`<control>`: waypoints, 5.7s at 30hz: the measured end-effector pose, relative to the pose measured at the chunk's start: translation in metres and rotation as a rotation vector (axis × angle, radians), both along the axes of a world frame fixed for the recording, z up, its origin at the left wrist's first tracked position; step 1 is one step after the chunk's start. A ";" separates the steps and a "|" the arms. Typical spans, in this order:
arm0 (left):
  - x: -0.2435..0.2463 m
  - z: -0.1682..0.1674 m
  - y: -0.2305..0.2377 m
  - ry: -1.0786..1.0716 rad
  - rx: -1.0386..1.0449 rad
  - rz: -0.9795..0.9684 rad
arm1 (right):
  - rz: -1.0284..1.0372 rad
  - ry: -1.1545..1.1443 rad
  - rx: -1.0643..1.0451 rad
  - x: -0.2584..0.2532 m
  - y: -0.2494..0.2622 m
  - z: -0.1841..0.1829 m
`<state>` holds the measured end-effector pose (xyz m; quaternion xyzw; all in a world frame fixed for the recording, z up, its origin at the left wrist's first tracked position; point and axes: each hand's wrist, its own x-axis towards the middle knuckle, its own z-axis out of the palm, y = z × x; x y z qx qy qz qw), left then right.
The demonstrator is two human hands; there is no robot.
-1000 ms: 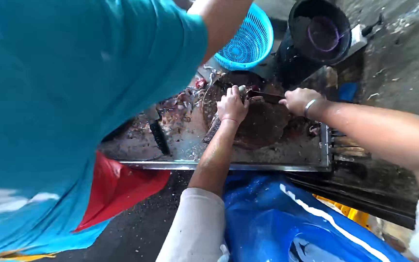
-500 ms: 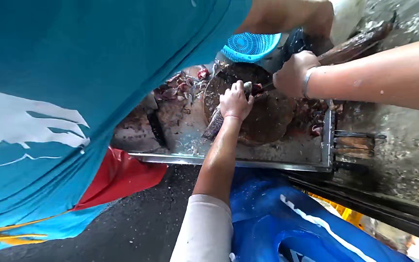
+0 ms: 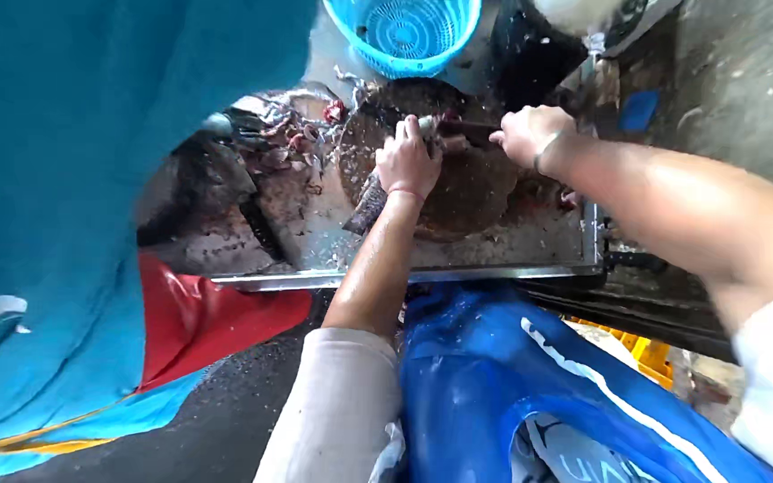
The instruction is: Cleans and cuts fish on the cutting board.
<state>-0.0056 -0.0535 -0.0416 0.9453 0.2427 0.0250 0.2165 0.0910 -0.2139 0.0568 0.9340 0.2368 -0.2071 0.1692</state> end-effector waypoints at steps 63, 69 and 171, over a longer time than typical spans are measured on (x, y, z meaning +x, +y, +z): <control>-0.020 0.059 0.019 0.360 -0.001 -0.326 | -0.442 0.173 0.336 0.008 -0.125 0.027; -0.018 0.098 0.039 0.587 0.210 -0.636 | -0.689 0.631 0.895 -0.021 -0.134 0.001; -0.044 0.002 0.005 0.212 -0.156 0.112 | -0.235 0.198 0.751 -0.098 -0.044 -0.078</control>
